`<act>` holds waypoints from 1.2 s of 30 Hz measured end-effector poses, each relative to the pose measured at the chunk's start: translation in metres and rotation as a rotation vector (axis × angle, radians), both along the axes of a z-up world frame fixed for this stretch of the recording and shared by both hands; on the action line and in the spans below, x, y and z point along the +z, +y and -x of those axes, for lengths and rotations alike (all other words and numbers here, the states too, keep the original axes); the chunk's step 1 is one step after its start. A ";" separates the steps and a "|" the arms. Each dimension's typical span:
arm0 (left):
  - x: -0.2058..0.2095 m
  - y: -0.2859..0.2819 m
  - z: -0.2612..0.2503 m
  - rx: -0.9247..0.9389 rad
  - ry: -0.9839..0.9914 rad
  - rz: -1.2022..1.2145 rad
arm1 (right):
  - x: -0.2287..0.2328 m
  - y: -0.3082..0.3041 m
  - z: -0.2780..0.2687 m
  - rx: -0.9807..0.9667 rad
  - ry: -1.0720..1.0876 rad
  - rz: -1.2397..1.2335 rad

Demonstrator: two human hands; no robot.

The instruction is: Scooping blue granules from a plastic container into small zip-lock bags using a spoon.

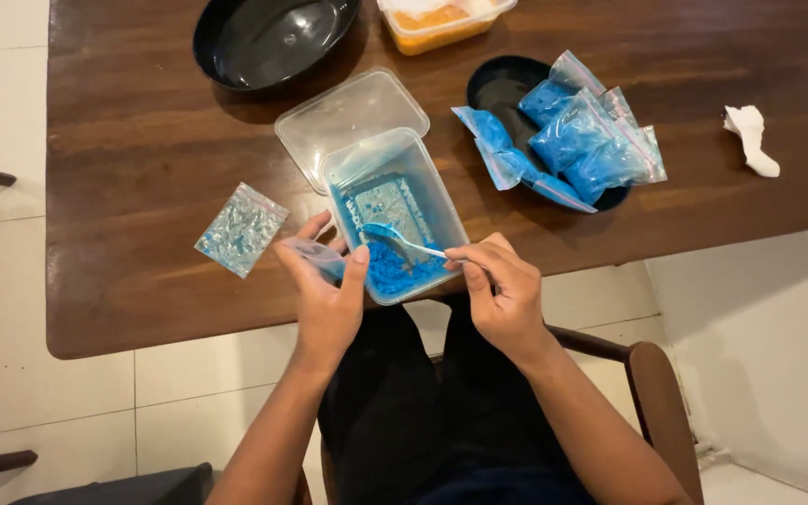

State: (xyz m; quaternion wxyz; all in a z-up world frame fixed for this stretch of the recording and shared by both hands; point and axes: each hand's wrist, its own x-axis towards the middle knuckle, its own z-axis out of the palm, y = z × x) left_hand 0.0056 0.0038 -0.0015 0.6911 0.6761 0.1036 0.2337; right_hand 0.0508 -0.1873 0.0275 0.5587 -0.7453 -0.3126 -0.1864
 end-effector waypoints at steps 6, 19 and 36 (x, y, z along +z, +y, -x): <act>-0.006 -0.002 -0.004 0.001 0.155 0.055 | -0.002 -0.003 0.002 0.030 -0.008 -0.037; -0.020 0.013 -0.007 0.103 0.321 -0.077 | -0.005 -0.014 0.005 0.062 -0.028 -0.086; -0.025 0.008 -0.007 -0.014 -0.324 -0.059 | 0.019 -0.014 0.009 0.054 -0.342 0.480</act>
